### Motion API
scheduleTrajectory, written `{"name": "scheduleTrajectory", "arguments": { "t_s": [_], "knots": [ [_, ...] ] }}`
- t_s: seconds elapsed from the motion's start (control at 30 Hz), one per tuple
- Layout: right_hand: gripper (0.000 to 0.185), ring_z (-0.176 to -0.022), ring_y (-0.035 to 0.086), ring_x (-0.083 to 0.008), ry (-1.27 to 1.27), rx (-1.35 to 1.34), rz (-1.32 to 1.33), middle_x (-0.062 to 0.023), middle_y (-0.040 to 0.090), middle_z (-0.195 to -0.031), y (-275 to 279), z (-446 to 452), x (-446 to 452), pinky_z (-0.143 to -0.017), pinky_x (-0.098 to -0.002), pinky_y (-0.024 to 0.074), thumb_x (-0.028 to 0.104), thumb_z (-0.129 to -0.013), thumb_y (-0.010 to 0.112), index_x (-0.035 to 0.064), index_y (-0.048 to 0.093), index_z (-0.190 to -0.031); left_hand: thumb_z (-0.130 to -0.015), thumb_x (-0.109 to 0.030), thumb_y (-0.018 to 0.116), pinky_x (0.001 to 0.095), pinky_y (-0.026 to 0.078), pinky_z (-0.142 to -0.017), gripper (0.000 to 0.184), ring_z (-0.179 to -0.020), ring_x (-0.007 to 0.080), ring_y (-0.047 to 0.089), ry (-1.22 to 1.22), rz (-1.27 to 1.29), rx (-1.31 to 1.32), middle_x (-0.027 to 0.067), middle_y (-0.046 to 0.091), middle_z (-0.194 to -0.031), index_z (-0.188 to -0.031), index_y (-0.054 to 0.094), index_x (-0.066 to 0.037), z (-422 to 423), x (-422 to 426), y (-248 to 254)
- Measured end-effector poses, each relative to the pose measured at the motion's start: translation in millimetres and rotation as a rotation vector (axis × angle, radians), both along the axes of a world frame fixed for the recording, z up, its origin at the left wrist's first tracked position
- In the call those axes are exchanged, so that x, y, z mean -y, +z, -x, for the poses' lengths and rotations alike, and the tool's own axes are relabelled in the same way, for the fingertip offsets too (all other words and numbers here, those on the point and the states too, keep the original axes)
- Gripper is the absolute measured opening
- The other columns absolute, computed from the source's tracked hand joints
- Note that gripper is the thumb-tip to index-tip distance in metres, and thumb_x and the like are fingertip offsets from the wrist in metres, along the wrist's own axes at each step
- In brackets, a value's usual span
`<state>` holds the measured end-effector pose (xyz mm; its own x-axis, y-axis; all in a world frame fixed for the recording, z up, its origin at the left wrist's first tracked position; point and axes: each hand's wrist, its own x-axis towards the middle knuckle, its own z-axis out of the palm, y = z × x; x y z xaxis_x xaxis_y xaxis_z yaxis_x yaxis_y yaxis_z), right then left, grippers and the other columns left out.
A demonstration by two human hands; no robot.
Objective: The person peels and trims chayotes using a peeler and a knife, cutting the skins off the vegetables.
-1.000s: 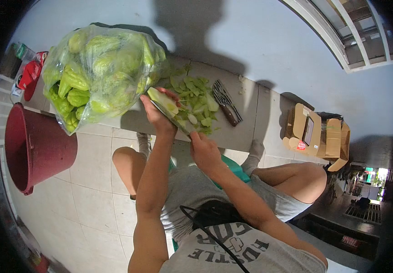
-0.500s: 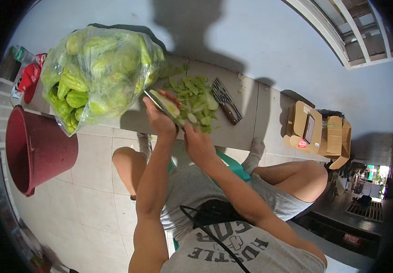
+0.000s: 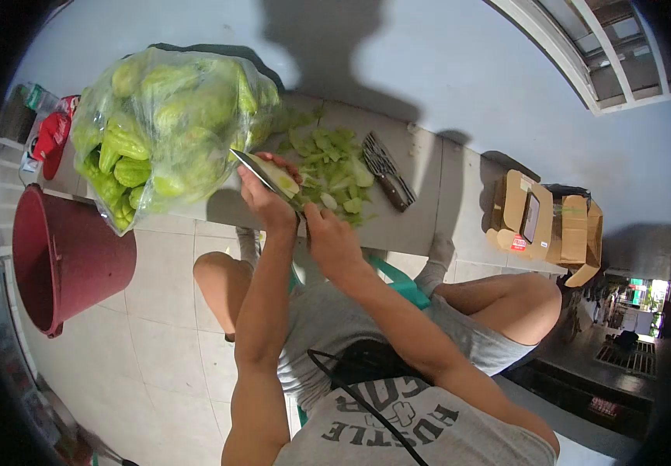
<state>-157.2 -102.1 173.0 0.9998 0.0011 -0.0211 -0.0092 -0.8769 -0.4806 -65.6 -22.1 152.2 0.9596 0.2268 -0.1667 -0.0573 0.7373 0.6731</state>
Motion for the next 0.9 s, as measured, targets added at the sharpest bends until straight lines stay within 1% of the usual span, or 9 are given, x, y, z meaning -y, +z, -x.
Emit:
{"name": "scheduleTrajectory", "arguments": {
  "t_s": [0.17, 0.23, 0.3, 0.37, 0.5, 0.63, 0.7, 0.83, 0.9],
  "knots": [
    [0.023, -0.077, 0.06, -0.0488, 0.003, -0.02, -0.054, -0.0241, 0.06, -0.088, 2, 0, 0, -0.065, -0.0557, 0.0482, 0.002, -0.082, 0.056, 0.0044, 0.046, -0.103, -0.103, -0.045, 0.028, 0.0336, 0.047, -0.055, 0.047, -0.064, 0.0214, 0.056, 0.034, -0.015, 0.017, 0.0096, 0.055, -0.077, -0.098, 0.051, -0.004, 2, -1, -1],
    [0.025, -0.078, 0.06, -0.0499, 0.025, -0.013, -0.092, -0.0247, 0.06, -0.089, -1, -5, 1, -0.066, -0.0563, 0.0472, 0.001, -0.081, 0.056, 0.0042, 0.046, -0.104, -0.104, -0.045, 0.028, 0.0334, 0.047, -0.053, 0.047, -0.061, 0.0212, 0.055, -0.075, -0.012, 0.038, 0.0111, 0.057, -0.076, -0.098, 0.051, -0.004, -1, -4, 0],
    [0.024, -0.081, 0.06, -0.0501, 0.02, -0.064, -0.114, -0.0274, 0.061, -0.09, -3, -6, 3, -0.069, -0.0555, 0.0455, 0.0, -0.083, 0.055, 0.0029, 0.047, -0.106, -0.103, -0.046, 0.029, 0.0327, 0.047, -0.052, 0.049, -0.059, 0.021, 0.055, -0.055, 0.018, 0.026, 0.012, 0.057, -0.074, -0.097, 0.052, -0.003, -3, -6, -8],
    [0.022, -0.081, 0.06, -0.0497, 0.048, -0.062, -0.192, -0.0271, 0.06, -0.086, -4, -11, 7, -0.068, -0.0562, 0.0458, 0.002, -0.087, 0.053, 0.0023, 0.047, -0.108, -0.102, -0.05, 0.029, 0.0361, 0.047, -0.054, 0.052, -0.063, 0.0238, 0.056, -0.135, -0.095, 0.023, 0.0135, 0.058, -0.077, -0.097, 0.052, -0.004, -6, -10, -9],
    [0.016, -0.081, 0.058, -0.0519, 0.032, -0.085, -0.336, -0.0287, 0.06, -0.08, 1, -16, 14, -0.069, -0.0585, 0.0432, 0.007, -0.091, 0.051, 0.0, 0.048, -0.105, -0.101, -0.049, 0.033, 0.0359, 0.049, -0.057, 0.051, -0.065, 0.0236, 0.058, -0.205, -0.085, 0.017, 0.0142, 0.06, -0.081, -0.102, 0.053, -0.002, -9, -11, -7],
    [0.016, -0.078, 0.058, -0.0503, -0.044, -0.026, -0.248, -0.0303, 0.061, -0.078, 6, -15, 12, -0.065, -0.0535, 0.0447, 0.011, -0.092, 0.053, -0.0015, 0.051, -0.102, -0.103, -0.044, 0.033, 0.0305, 0.05, -0.056, 0.049, -0.071, 0.0211, 0.062, -0.115, -0.038, -0.012, 0.0142, 0.063, -0.089, -0.109, 0.053, 0.001, -7, 10, 4],
    [0.017, -0.078, 0.059, -0.0498, -0.061, -0.001, -0.202, -0.0299, 0.061, -0.077, 0, -15, 12, -0.066, -0.0534, 0.0447, 0.012, -0.094, 0.052, -0.0023, 0.052, -0.103, -0.103, -0.039, 0.035, 0.0328, 0.053, -0.067, 0.044, -0.081, 0.0214, 0.064, -0.07, -0.163, -0.04, 0.0128, 0.063, -0.101, -0.117, 0.052, -0.001, -2, 18, 2],
    [0.018, -0.073, 0.057, -0.0496, -0.08, -0.049, -0.17, -0.0294, 0.059, -0.074, 5, -2, 19, -0.064, -0.0519, 0.0446, 0.013, -0.093, 0.053, -0.0028, 0.052, -0.102, -0.102, -0.034, 0.038, 0.0366, 0.053, -0.078, 0.039, -0.087, 0.0212, 0.063, -0.134, -0.184, -0.082, 0.0117, 0.062, -0.108, -0.12, 0.053, -0.003, -7, 13, -17],
    [0.022, -0.056, 0.058, -0.0376, -0.058, 0.066, -0.359, -0.0201, 0.059, -0.064, 9, 7, 33, -0.053, -0.044, 0.0449, 0.02, -0.095, 0.057, -0.0016, 0.053, -0.096, -0.101, -0.032, 0.04, 0.0402, 0.053, -0.08, 0.038, -0.092, 0.0217, 0.063, -0.176, 0.095, -0.09, 0.0121, 0.061, -0.108, -0.124, 0.052, -0.004, -19, 6, -32]
  ]
}}
